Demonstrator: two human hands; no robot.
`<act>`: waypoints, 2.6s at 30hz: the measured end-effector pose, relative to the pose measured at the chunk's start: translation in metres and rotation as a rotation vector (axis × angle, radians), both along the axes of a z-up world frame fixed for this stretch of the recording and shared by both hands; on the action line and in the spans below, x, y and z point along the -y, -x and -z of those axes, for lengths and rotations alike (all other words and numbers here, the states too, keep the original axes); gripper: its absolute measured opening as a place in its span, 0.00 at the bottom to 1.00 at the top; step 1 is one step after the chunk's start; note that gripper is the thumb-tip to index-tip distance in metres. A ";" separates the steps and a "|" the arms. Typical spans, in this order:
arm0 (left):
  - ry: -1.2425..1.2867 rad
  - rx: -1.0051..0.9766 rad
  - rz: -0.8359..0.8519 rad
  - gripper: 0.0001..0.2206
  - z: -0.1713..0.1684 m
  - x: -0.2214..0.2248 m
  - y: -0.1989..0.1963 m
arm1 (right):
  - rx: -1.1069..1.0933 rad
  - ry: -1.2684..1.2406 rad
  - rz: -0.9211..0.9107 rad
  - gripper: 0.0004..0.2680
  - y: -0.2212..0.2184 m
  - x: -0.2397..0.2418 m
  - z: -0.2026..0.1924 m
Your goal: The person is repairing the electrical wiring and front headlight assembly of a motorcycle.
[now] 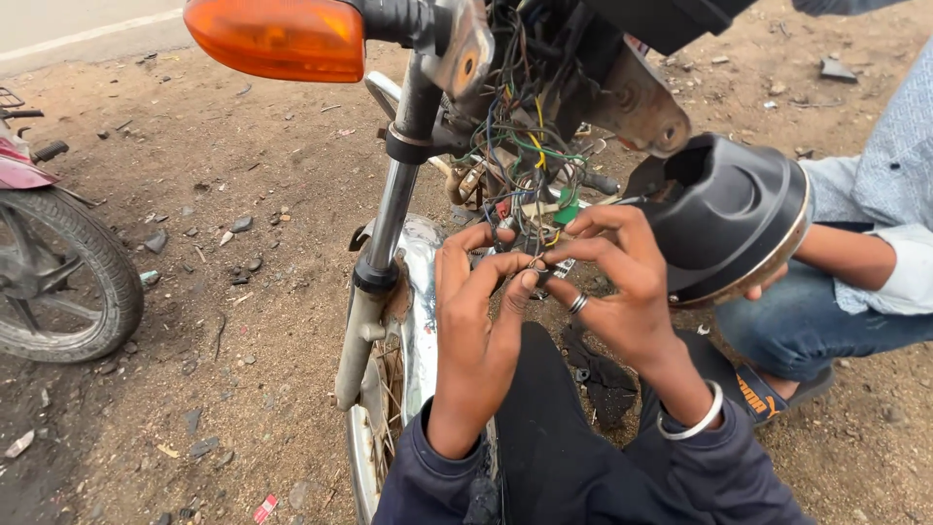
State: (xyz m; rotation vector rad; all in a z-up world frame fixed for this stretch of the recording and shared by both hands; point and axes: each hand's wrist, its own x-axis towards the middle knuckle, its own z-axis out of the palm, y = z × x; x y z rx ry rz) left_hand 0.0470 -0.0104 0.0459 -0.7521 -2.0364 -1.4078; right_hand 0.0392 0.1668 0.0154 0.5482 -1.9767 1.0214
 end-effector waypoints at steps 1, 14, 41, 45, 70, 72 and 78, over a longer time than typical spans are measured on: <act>-0.010 0.021 0.034 0.08 0.000 0.001 0.001 | -0.049 -0.063 -0.001 0.13 -0.001 -0.004 -0.002; -0.119 0.192 0.206 0.09 0.004 0.000 0.006 | 0.263 0.219 -0.472 0.15 -0.014 -0.050 0.044; -0.036 0.044 0.259 0.08 0.000 -0.001 0.009 | -0.363 -0.326 0.134 0.11 -0.036 -0.029 -0.021; -0.074 0.118 0.308 0.09 0.003 -0.005 0.007 | -0.314 -0.289 0.116 0.12 -0.044 -0.028 -0.039; 0.041 -0.665 -0.233 0.11 0.023 -0.010 0.032 | -0.247 -0.419 0.105 0.14 -0.008 -0.005 -0.092; 0.036 -0.681 -0.260 0.11 0.028 -0.007 0.037 | -0.251 -0.490 0.066 0.16 0.010 -0.001 -0.100; -0.039 -0.666 -0.298 0.09 0.023 -0.002 0.041 | -0.257 -0.605 -0.004 0.13 0.040 0.012 -0.108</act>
